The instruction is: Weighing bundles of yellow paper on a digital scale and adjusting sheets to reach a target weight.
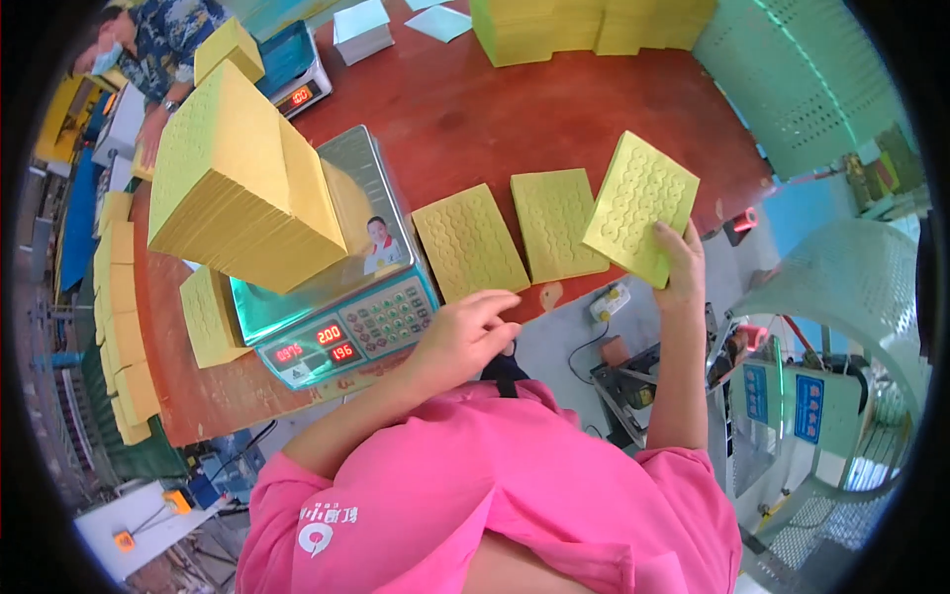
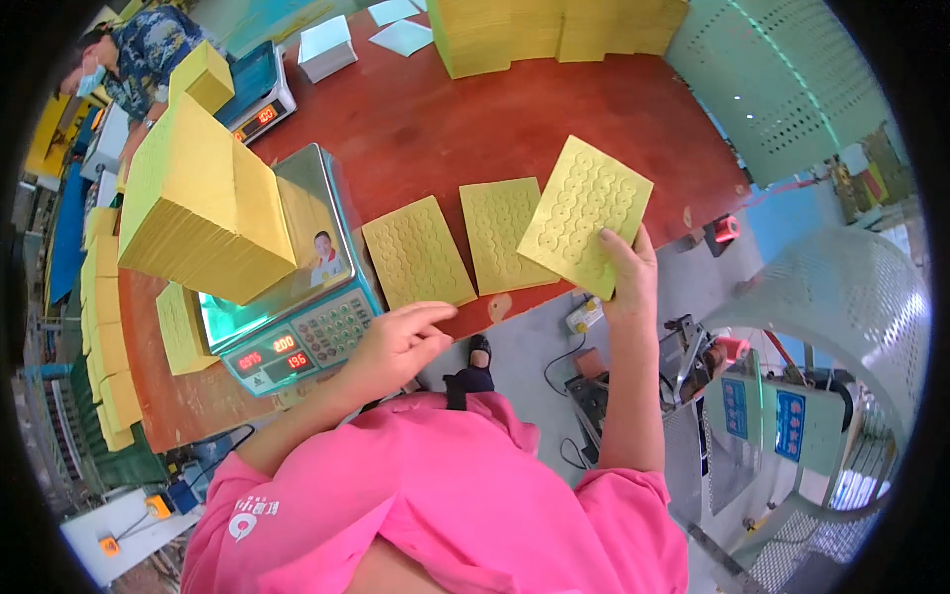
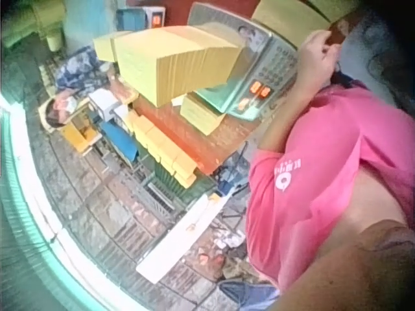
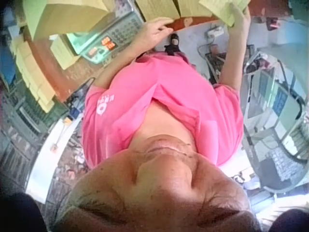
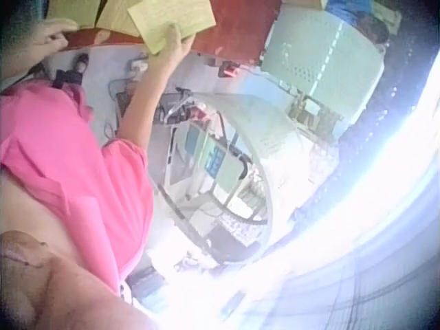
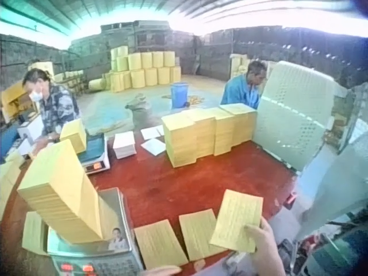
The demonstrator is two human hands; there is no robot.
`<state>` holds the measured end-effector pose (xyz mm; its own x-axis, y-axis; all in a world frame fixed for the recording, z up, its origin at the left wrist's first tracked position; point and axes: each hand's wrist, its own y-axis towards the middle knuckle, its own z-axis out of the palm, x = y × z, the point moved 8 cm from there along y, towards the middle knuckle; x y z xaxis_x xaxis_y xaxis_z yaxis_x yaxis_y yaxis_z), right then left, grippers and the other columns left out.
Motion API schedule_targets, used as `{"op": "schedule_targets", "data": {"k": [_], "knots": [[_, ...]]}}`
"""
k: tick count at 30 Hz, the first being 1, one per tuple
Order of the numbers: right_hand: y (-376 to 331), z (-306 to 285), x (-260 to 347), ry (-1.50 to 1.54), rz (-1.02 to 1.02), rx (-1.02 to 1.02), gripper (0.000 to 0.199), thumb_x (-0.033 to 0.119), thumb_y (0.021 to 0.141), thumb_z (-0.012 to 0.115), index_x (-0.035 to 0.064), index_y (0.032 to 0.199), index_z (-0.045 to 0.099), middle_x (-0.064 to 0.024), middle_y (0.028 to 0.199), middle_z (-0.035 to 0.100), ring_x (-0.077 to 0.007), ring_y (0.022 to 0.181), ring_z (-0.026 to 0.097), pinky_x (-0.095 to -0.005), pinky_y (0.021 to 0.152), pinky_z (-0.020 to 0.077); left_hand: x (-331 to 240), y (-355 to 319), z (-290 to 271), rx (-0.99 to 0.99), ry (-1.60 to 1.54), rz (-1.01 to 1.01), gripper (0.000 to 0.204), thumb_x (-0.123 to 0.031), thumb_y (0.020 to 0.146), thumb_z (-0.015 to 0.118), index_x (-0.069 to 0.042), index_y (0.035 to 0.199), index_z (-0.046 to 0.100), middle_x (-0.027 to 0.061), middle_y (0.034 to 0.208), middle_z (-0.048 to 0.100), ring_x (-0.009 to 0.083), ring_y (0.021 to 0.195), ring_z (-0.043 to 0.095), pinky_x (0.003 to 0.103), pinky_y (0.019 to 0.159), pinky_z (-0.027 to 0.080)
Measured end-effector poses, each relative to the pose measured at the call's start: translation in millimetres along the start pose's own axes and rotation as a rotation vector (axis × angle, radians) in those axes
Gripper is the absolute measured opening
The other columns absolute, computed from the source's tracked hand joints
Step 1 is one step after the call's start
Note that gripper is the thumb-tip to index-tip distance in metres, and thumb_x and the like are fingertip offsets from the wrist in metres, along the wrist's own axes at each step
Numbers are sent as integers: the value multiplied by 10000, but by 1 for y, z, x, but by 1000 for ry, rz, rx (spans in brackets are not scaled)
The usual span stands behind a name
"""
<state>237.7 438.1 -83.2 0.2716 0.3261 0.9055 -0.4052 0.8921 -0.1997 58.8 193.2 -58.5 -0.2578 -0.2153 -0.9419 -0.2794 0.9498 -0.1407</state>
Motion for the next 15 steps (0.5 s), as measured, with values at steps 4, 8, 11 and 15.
{"op": "schedule_targets", "data": {"k": [4, 8, 11, 15], "knots": [[15, 2, -19, 115, 134, 82, 422, 2, 898, 564, -28, 1310, 481, -158, 1230, 610, -255, 1056, 655, -385, 886, 558, -1, 18, 19, -60, 114, 61, 300, -31, 890, 630, 67, 1173, 609, 177, 1216, 618, 196, 932, 683, 293, 765, 564], [29, -5, -43, 302, 230, 156, 433, 46, 910, 551, -40, 1325, 459, -174, 1250, 600, -264, 1109, 634, -398, 951, 528, -2, 28, 13, -220, 212, 8, 264, -47, 906, 624, 61, 1146, 627, 159, 1169, 644, 216, 947, 681, 304, 767, 557], [40, -24, -48, 453, 251, 142, 413, 80, 927, 542, -33, 1318, 464, -174, 1254, 601, -268, 1124, 626, -404, 963, 517, -3, 39, 9, -262, 177, -32, 293, -62, 940, 589, 45, 1213, 602, 155, 1153, 653, 202, 950, 677, 304, 776, 555], [48, -64, -67, 654, 298, -44, 379, 134, 966, 516, -14, 1312, 470, -165, 1251, 607, -275, 1114, 628, -417, 963, 515, 24, 64, 12, -212, -140, -324, 358, -119, 1002, 516, 30, 1327, 521, 157, 1229, 616, 183, 973, 664, 312, 772, 560]]}}
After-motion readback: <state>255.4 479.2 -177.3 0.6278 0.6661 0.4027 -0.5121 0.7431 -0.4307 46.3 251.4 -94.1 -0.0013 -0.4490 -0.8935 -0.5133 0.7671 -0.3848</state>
